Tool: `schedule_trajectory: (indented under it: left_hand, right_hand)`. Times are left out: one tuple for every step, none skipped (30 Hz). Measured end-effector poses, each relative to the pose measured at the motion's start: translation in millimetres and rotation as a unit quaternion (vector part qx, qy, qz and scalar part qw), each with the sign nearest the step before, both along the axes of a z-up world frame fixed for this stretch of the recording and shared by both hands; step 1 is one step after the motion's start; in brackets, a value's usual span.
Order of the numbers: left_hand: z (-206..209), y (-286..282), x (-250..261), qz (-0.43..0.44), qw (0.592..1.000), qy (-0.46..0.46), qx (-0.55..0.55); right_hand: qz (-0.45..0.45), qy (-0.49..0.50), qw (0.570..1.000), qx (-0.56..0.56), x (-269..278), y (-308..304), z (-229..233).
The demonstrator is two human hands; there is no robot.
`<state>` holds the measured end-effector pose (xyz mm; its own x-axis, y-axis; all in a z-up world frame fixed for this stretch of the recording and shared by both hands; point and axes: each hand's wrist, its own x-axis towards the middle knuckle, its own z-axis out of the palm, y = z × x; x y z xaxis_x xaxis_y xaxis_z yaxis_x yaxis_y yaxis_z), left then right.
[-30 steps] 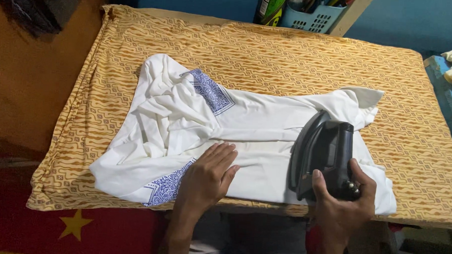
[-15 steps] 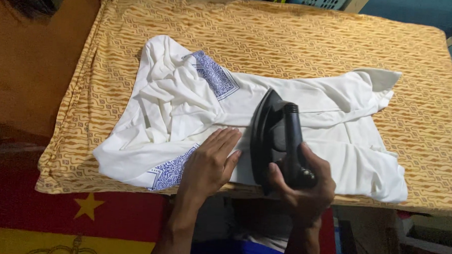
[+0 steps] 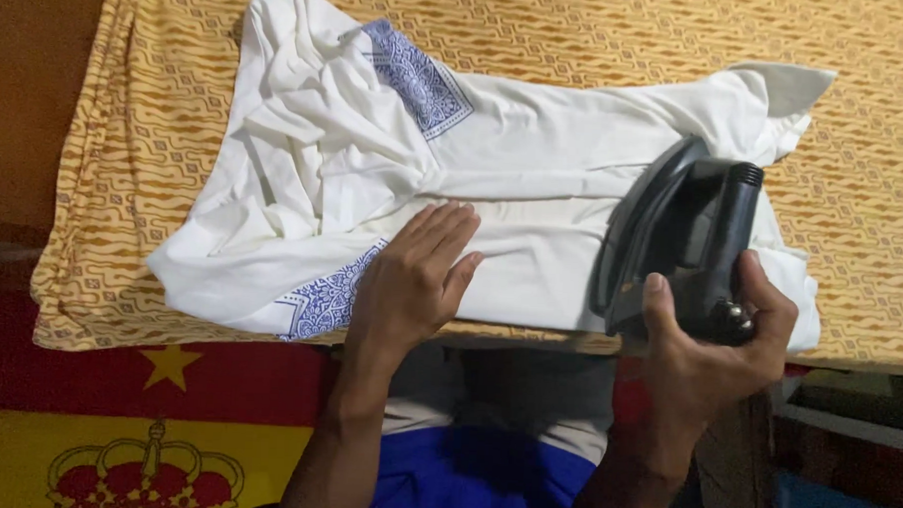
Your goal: Ironing a white patterned shirt on a flat surface.
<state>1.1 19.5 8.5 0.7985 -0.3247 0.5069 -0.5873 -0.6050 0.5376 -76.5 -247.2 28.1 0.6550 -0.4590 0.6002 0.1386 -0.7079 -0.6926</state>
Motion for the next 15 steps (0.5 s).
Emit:
schedule_trajectory:
  left_hand:
    - [2,0,0,-0.001,1.000,0.004,0.000]
    - [3,0,0,-0.002,1.000,0.007,-0.006]
    - [5,-1,-1,-0.004,1.000,0.010,-0.011]
    - [4,-1,-2,-0.003,1.000,0.012,-0.010]
    - [4,-1,-3,0.000,1.000,0.012,-0.006]
    - [4,-1,-2,0.004,1.000,0.011,-0.001]
    - [5,0,-3,0.007,1.000,0.013,0.000]
    - [6,1,-3,0.009,1.000,0.014,-0.004]
    - [6,2,-3,0.011,1.000,0.015,-0.007]
    - [7,2,-4,0.016,1.000,0.015,-0.006]
    - [7,2,-4,0.015,1.000,0.013,-0.010]
    - [7,1,-3,0.015,1.000,0.010,-0.015]
    - [9,2,-5,0.020,1.000,0.009,-0.015]
    - [12,3,-4,0.011,1.000,0.017,-0.017]
    - [15,2,-3,0.002,1.000,0.025,-0.019]
  right_hand:
    - [-0.001,0.004,1.000,0.000,0,13,11]
    - [0.009,0.008,1.000,-0.023,0,25,23]
    - [0.021,0.013,0.999,-0.045,-1,38,35]
    - [0.021,0.016,0.999,-0.045,-2,41,28]
    - [0.060,0.023,0.998,0.015,-4,44,21]
    - [0.100,0.029,0.992,0.074,-4,47,15]
    - [0.102,0.031,0.991,0.075,-2,53,13]
    - [0.137,0.023,0.988,0.074,1,59,10]
    - [0.171,0.015,0.982,0.073,4,65,7]
    - [0.175,0.015,0.982,0.074,6,67,8]
    - [0.182,0.022,0.981,0.058,8,69,9]
    - [0.189,0.028,0.981,0.039,11,71,11]
    - [0.194,0.028,0.980,0.039,11,67,6]
    - [0.171,0.026,0.983,0.058,12,63,1]
    - [0.147,0.025,0.986,0.077,13,58,-2]
